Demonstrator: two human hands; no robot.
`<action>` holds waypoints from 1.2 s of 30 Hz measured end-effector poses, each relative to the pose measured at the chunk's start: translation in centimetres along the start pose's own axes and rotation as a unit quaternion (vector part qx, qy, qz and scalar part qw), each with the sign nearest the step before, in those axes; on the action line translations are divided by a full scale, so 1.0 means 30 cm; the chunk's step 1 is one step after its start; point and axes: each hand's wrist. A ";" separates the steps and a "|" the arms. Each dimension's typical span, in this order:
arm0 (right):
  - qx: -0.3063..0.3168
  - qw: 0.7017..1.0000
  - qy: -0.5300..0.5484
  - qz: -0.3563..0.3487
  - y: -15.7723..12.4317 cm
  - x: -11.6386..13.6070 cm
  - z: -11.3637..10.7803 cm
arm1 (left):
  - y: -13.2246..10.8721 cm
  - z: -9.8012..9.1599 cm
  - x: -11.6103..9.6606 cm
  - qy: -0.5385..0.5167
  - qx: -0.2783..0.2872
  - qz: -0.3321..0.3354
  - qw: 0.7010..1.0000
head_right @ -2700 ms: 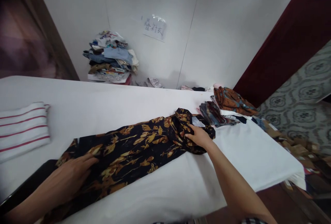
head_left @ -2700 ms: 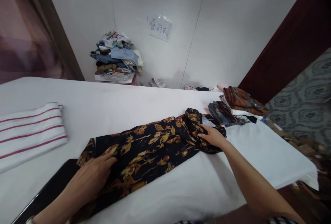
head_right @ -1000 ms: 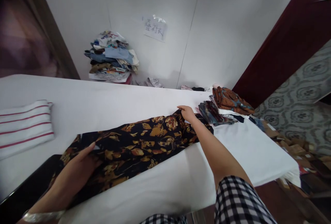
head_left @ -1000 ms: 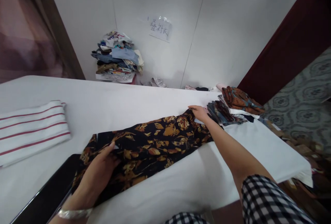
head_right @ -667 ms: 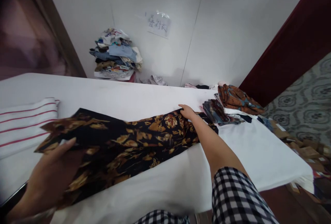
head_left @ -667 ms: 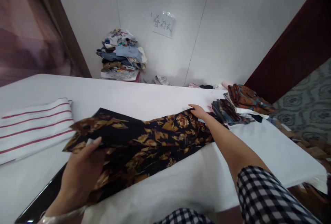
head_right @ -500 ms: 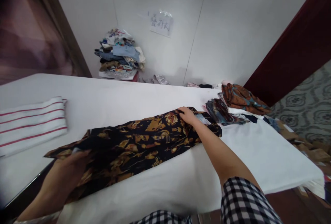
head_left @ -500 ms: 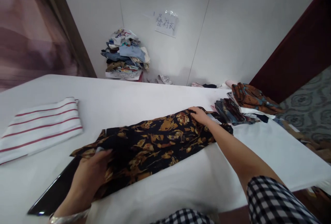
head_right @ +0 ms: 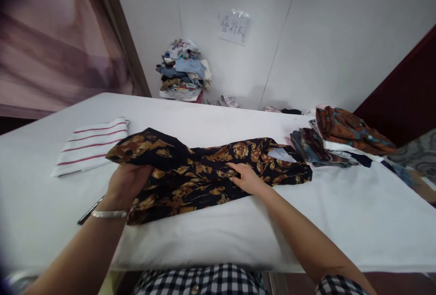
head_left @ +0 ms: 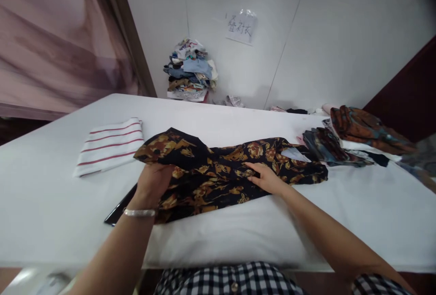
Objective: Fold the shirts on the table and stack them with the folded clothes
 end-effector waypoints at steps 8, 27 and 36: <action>-0.035 0.999 -0.006 -0.023 -0.032 -0.051 0.029 | 0.029 -0.081 0.015 -0.122 0.003 -0.144 0.982; 0.017 0.992 -0.026 -0.123 -0.145 -0.078 -0.014 | -0.020 -0.173 0.024 0.345 -0.083 -0.065 0.933; 0.006 0.990 -0.050 -0.129 -0.144 -0.032 -0.005 | -0.052 -0.020 0.032 0.688 0.131 0.141 0.700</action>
Point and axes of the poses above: each hand's wrist, its own y-axis towards the middle knuckle, its own z-axis out of the palm, x = y × z, and after that the axes turned 15 degrees about y, right-handed
